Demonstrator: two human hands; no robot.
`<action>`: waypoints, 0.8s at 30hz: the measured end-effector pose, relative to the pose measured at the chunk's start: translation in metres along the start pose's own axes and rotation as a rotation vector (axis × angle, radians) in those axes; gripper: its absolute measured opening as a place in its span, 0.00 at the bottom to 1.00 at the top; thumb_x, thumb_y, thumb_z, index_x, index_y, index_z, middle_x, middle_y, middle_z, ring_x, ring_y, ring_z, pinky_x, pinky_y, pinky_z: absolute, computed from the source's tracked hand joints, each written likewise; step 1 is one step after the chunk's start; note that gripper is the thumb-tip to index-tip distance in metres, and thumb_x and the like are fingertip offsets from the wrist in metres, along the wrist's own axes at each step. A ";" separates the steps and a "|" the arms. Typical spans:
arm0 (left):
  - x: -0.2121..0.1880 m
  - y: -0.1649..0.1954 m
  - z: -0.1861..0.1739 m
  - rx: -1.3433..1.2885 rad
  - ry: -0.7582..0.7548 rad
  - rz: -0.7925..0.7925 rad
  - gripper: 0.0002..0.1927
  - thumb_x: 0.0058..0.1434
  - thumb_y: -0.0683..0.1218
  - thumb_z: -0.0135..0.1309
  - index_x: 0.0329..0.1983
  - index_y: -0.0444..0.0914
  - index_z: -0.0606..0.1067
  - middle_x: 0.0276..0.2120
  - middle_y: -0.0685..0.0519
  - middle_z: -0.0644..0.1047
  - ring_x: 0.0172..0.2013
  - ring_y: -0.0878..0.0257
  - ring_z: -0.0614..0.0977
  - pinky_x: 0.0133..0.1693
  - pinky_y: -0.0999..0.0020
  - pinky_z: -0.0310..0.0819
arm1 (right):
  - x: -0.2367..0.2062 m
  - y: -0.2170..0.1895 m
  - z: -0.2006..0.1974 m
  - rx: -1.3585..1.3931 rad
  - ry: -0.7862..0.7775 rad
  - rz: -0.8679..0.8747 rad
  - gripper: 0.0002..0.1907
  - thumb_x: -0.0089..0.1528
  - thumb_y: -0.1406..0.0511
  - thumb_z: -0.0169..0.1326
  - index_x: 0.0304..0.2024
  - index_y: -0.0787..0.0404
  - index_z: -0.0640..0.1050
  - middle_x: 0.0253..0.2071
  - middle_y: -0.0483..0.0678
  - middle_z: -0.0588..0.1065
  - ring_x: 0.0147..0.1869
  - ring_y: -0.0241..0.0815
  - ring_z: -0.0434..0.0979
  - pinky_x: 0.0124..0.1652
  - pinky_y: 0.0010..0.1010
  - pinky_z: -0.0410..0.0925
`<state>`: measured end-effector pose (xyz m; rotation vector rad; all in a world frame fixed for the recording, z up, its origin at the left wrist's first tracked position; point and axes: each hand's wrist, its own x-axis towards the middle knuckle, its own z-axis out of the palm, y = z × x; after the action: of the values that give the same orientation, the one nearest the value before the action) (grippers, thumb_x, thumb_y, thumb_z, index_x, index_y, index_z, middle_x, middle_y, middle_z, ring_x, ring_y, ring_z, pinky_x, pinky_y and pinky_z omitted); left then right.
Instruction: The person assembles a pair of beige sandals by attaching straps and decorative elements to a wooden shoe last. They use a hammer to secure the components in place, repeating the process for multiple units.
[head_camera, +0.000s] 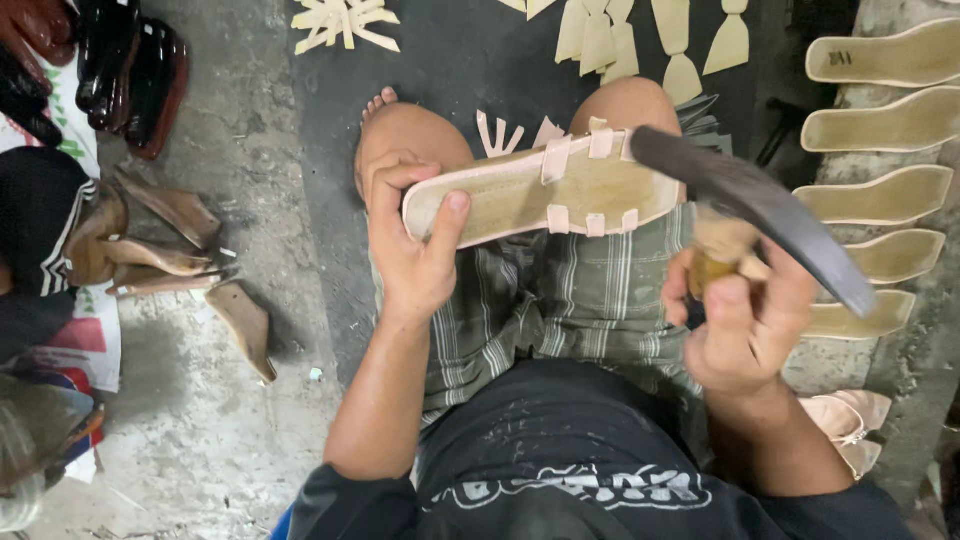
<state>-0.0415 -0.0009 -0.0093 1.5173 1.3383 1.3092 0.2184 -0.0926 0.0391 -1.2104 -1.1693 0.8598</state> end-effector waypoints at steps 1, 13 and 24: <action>0.001 0.000 0.001 -0.028 0.003 0.004 0.16 0.68 0.46 0.62 0.51 0.35 0.71 0.53 0.48 0.71 0.53 0.58 0.73 0.62 0.65 0.66 | -0.002 0.009 -0.002 0.003 -0.025 0.010 0.19 0.75 0.63 0.41 0.66 0.59 0.59 0.39 0.50 0.71 0.30 0.32 0.69 0.27 0.21 0.64; 0.001 -0.001 0.005 -0.111 -0.014 -0.070 0.16 0.68 0.46 0.61 0.52 0.35 0.71 0.52 0.49 0.71 0.53 0.60 0.73 0.62 0.65 0.67 | -0.005 0.005 -0.014 0.132 0.045 0.139 0.21 0.78 0.62 0.43 0.72 0.50 0.57 0.35 0.47 0.72 0.29 0.33 0.70 0.28 0.21 0.65; -0.006 0.004 0.002 -0.091 -0.019 0.034 0.28 0.66 0.57 0.57 0.59 0.33 0.68 0.58 0.46 0.66 0.60 0.58 0.69 0.65 0.63 0.62 | -0.058 0.017 -0.077 -0.672 -0.531 0.002 0.16 0.58 0.64 0.62 0.49 0.58 0.81 0.40 0.49 0.81 0.40 0.48 0.80 0.38 0.32 0.71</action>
<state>-0.0385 -0.0068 -0.0074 1.4924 1.2297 1.3547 0.2818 -0.1634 0.0134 -1.5612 -1.9948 0.8411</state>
